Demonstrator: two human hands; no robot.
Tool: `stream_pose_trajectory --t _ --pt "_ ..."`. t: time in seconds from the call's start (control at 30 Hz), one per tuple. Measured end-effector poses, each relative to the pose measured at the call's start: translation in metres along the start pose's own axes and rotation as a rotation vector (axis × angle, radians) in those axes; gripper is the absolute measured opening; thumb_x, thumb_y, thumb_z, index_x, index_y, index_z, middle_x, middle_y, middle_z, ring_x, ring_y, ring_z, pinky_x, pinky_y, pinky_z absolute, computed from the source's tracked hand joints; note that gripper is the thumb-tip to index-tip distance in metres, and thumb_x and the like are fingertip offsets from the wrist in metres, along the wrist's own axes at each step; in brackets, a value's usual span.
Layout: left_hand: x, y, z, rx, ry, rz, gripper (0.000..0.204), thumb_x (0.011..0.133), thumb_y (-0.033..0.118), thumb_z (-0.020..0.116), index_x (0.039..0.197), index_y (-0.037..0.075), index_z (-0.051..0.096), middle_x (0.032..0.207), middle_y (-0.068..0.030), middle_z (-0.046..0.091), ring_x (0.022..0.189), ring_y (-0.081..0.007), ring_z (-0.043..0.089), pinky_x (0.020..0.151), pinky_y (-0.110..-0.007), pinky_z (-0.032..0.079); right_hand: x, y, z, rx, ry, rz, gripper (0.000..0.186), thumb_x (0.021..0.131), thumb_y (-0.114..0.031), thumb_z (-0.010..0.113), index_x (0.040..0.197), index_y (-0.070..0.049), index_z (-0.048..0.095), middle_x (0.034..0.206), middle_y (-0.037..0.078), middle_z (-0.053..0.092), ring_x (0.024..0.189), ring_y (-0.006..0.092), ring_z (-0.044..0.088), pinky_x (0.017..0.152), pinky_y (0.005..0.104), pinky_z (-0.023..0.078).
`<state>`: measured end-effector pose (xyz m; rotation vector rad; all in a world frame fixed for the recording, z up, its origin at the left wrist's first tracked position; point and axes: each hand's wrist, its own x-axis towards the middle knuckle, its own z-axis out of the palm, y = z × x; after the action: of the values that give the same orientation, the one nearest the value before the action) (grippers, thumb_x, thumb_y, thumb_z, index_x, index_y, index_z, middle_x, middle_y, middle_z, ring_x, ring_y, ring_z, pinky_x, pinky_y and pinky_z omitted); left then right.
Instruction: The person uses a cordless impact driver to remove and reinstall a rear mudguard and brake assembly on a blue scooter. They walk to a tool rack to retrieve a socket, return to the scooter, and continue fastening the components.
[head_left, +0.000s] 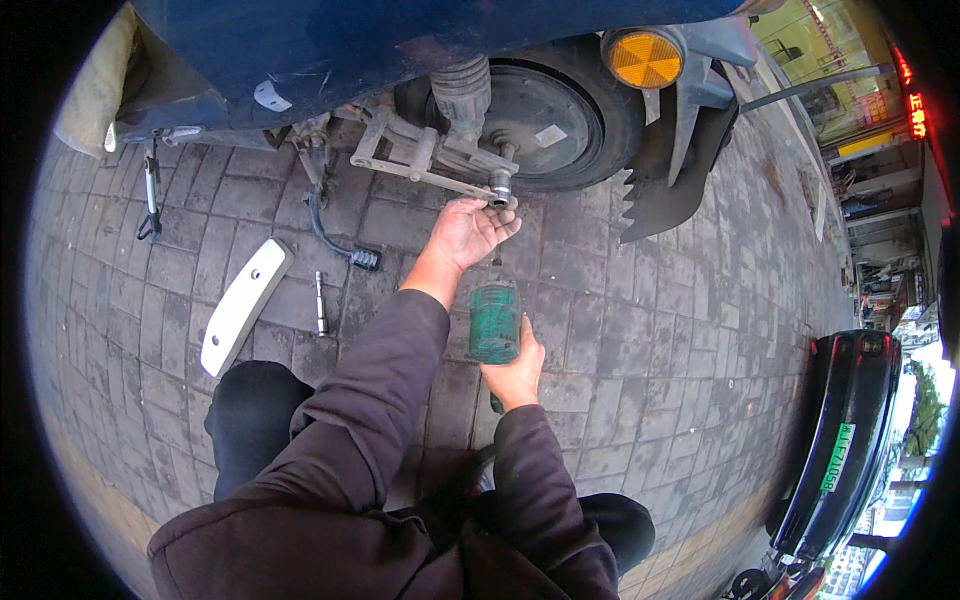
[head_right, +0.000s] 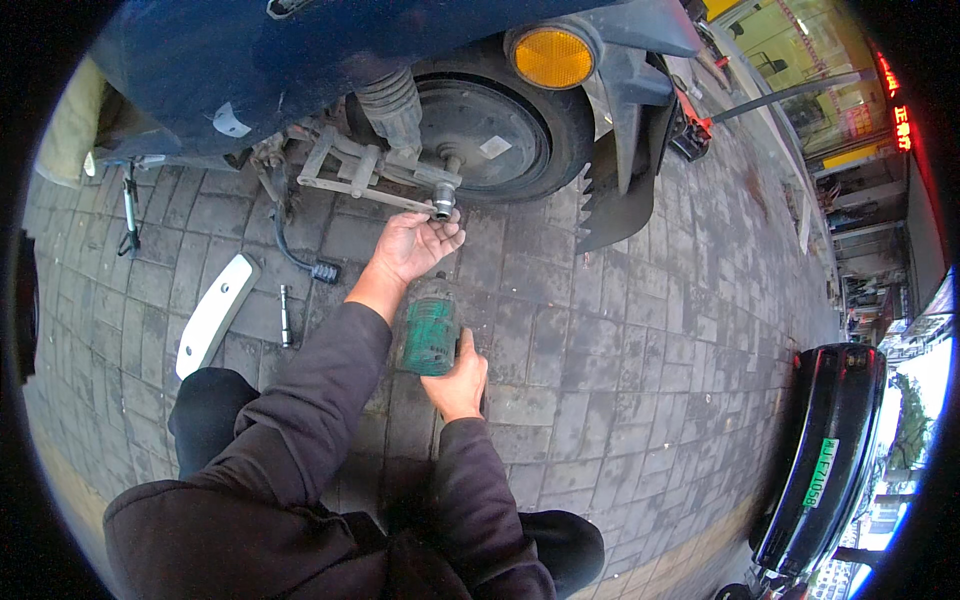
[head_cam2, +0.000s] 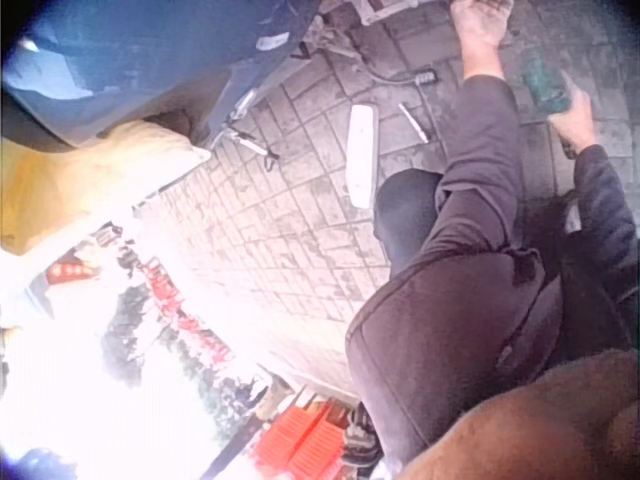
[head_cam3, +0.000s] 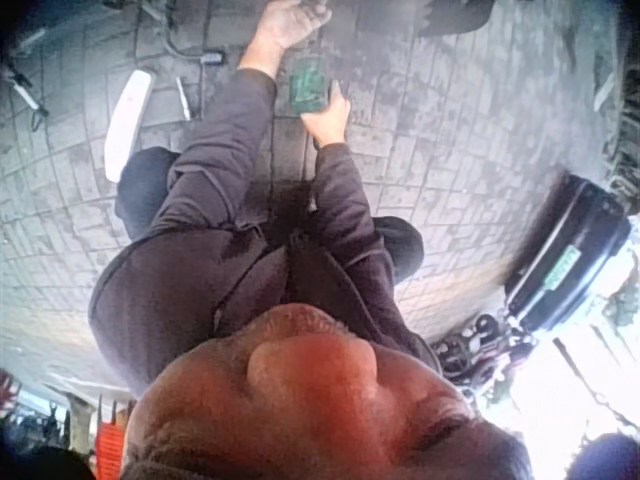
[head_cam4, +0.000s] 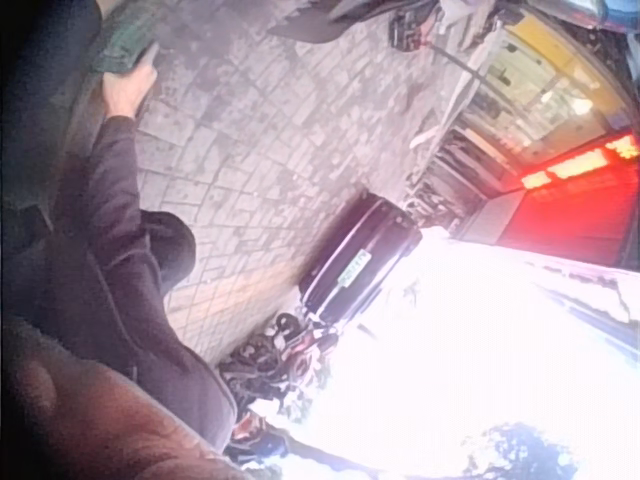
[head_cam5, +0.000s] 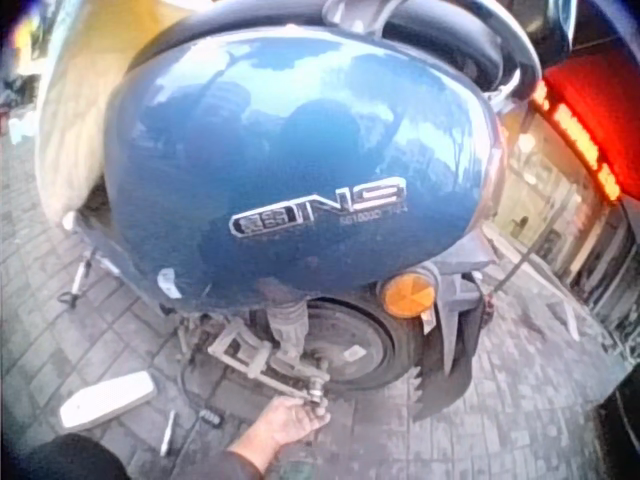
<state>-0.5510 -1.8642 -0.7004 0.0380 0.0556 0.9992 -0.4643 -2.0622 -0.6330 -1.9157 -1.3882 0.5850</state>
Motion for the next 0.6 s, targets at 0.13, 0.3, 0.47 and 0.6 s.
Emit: stream_pose_trajectory --t 0.13,0.3,0.47,0.6 --pt "-0.001 0.002 0.004 0.035 0.067 0.01 0.015 0.088 0.015 0.057 0.097 0.004 0.061 0.098 -0.0177 0.065 0.088 -0.0278 0.065 0.095 -0.049 0.048 0.019 -0.005 -0.009 -0.155 0.003 -0.077 0.046 0.065 -0.014 0.075 0.103 0.005 0.057 0.083 0.023 0.067 0.082 0.0386 0.067 0.071 0.0411 0.053" --pt "-0.002 0.004 0.016 0.109 0.163 0.015 0.023 0.094 0.017 0.047 0.108 0.0 0.055 0.101 -0.0194 0.065 0.088 -0.0283 0.065 0.097 -0.05 0.048 0.047 -0.009 -0.008 -0.251 -0.091 -0.104 0.056 0.063 -0.021 0.078 0.109 0.001 0.054 0.082 0.023 0.066 0.078 0.0406 0.065 0.069 0.0464 0.052" --pt "-0.01 0.005 0.03 0.186 0.309 -0.065 0.031 0.1 0.023 0.039 0.11 -0.001 0.056 0.104 -0.0187 0.066 0.086 -0.0264 0.065 0.081 -0.042 0.055 0.07 -0.003 -0.003 -0.442 -0.097 -0.256 0.057 0.063 -0.018 0.077 0.112 -0.002 0.054 0.087 0.021 0.065 0.08 0.039 0.065 0.069 0.0462 0.052" --pt "-0.038 0.006 0.04 0.337 0.413 -0.085 0.033 0.1 0.028 0.043 0.103 0.0 0.061 0.1 -0.0126 0.067 0.084 -0.0209 0.065 0.079 -0.037 0.054 0.087 0.004 0.004 -0.508 -0.057 -0.303 0.062 0.061 -0.005 0.074 0.118 -0.006 0.05 0.093 0.02 0.065 0.086 0.0388 0.064 0.073 0.0459 0.051"
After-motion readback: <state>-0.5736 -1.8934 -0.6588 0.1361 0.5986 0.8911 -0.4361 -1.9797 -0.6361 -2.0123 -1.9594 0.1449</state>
